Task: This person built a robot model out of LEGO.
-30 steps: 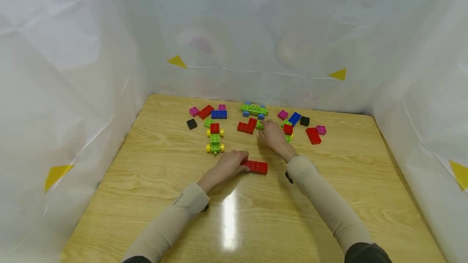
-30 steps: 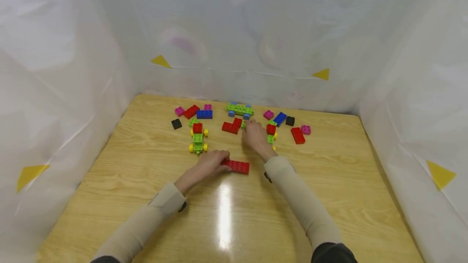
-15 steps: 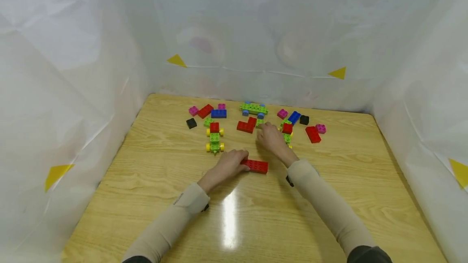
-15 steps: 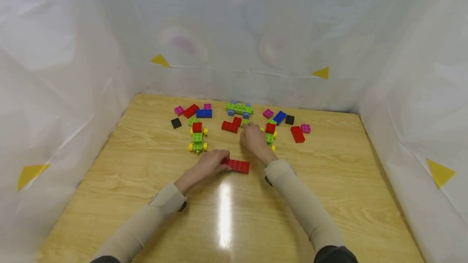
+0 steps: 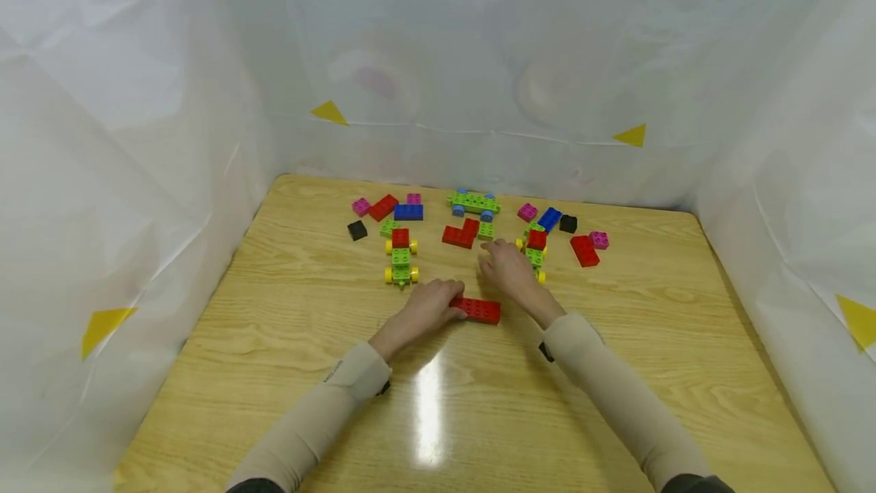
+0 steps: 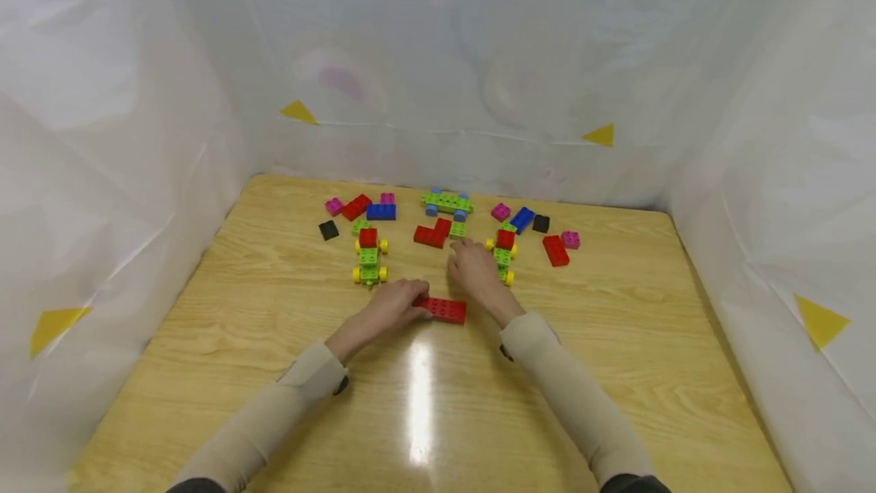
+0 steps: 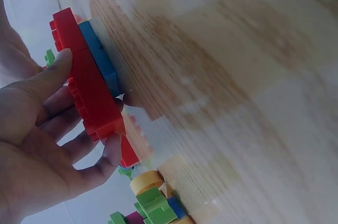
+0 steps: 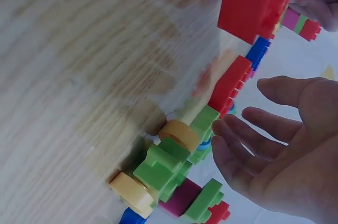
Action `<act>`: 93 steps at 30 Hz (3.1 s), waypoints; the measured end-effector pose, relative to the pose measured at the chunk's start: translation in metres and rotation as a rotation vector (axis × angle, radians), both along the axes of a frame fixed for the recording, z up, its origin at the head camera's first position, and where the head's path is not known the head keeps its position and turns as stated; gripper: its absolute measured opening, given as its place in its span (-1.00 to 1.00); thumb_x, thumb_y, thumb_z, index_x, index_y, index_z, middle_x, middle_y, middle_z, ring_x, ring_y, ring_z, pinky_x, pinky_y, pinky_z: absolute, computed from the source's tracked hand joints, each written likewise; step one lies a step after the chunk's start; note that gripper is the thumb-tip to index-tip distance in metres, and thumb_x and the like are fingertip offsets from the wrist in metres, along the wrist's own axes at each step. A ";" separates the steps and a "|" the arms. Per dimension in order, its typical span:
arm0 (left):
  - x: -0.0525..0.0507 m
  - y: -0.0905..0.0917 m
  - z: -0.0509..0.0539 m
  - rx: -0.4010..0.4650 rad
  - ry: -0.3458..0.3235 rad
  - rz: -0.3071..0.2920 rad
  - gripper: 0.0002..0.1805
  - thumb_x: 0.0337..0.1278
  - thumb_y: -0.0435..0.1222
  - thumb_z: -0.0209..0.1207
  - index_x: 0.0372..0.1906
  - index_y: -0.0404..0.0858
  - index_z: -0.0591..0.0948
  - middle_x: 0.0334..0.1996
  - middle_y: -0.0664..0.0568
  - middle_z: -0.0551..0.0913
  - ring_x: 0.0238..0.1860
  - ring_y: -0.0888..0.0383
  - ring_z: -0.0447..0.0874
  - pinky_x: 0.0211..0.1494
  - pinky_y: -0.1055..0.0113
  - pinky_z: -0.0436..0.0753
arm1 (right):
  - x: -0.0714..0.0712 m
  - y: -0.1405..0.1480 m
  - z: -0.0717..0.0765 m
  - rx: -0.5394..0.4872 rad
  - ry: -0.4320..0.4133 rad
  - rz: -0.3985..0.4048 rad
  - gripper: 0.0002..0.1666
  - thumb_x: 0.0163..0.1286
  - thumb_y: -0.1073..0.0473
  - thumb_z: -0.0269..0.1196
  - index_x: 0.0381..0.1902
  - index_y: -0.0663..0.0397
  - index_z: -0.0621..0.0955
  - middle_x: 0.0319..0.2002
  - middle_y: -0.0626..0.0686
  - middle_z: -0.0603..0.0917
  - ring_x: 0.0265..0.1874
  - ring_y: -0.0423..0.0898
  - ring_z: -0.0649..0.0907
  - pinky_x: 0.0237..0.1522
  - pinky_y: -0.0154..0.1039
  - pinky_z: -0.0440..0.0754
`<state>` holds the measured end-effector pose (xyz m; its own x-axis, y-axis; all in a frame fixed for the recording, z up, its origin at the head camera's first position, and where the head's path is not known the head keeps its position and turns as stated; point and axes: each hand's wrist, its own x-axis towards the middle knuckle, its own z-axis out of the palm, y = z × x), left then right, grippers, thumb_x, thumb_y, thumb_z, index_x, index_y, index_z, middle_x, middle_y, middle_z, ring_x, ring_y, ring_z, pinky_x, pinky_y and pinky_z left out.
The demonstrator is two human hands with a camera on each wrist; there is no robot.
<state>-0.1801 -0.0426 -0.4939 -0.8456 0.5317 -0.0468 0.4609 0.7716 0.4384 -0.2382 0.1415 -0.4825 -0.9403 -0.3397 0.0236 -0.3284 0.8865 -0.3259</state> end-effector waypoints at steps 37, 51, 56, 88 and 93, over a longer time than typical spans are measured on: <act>-0.001 -0.001 -0.003 0.023 0.002 -0.009 -0.72 0.13 -0.05 0.29 -0.34 -0.17 0.54 -0.52 0.19 0.49 -0.47 0.21 0.43 -0.44 0.34 0.36 | -0.093 0.114 -0.006 -0.150 -0.037 -0.031 -0.68 0.39 0.27 0.20 0.03 0.35 0.60 -0.10 0.33 0.61 -0.16 0.17 0.60 -0.09 0.07 0.55; -0.002 -0.003 -0.004 0.036 0.021 -0.007 -0.73 0.14 -0.06 0.30 -0.36 -0.15 0.52 -0.54 0.19 0.47 -0.48 0.20 0.42 -0.46 0.35 0.36 | -0.088 0.114 -0.012 -0.093 -0.089 -0.038 -0.62 0.35 0.48 0.08 0.11 0.36 0.56 0.01 0.37 0.50 -0.04 0.24 0.53 0.02 0.12 0.51; -0.002 -0.004 -0.004 0.045 0.022 -0.009 -0.73 0.14 -0.07 0.29 -0.39 -0.12 0.49 -0.53 0.19 0.47 -0.47 0.20 0.42 -0.45 0.34 0.36 | -0.087 0.113 -0.012 -0.083 -0.074 -0.055 -0.62 0.38 0.46 0.03 0.12 0.31 0.57 0.06 0.37 0.54 0.06 0.28 0.51 0.10 0.17 0.45; 0.000 -0.003 -0.003 0.042 0.009 -0.003 -0.73 0.15 -0.06 0.29 -0.36 -0.14 0.51 -0.51 0.17 0.49 -0.45 0.18 0.42 -0.43 0.32 0.35 | -0.074 0.123 -0.019 -0.145 0.048 -0.144 -0.61 0.40 0.24 0.19 0.13 0.31 0.52 -0.04 0.32 0.58 -0.13 0.21 0.59 -0.15 0.10 0.56; 0.001 -0.003 -0.002 0.044 0.005 -0.006 -0.74 0.15 -0.08 0.29 -0.37 -0.14 0.50 -0.51 0.16 0.49 -0.45 0.17 0.41 -0.44 0.32 0.35 | -0.064 0.125 -0.014 -0.223 0.172 -0.131 -0.60 0.38 0.17 0.25 0.07 0.32 0.56 -0.14 0.28 0.58 -0.23 0.16 0.58 -0.24 0.06 0.55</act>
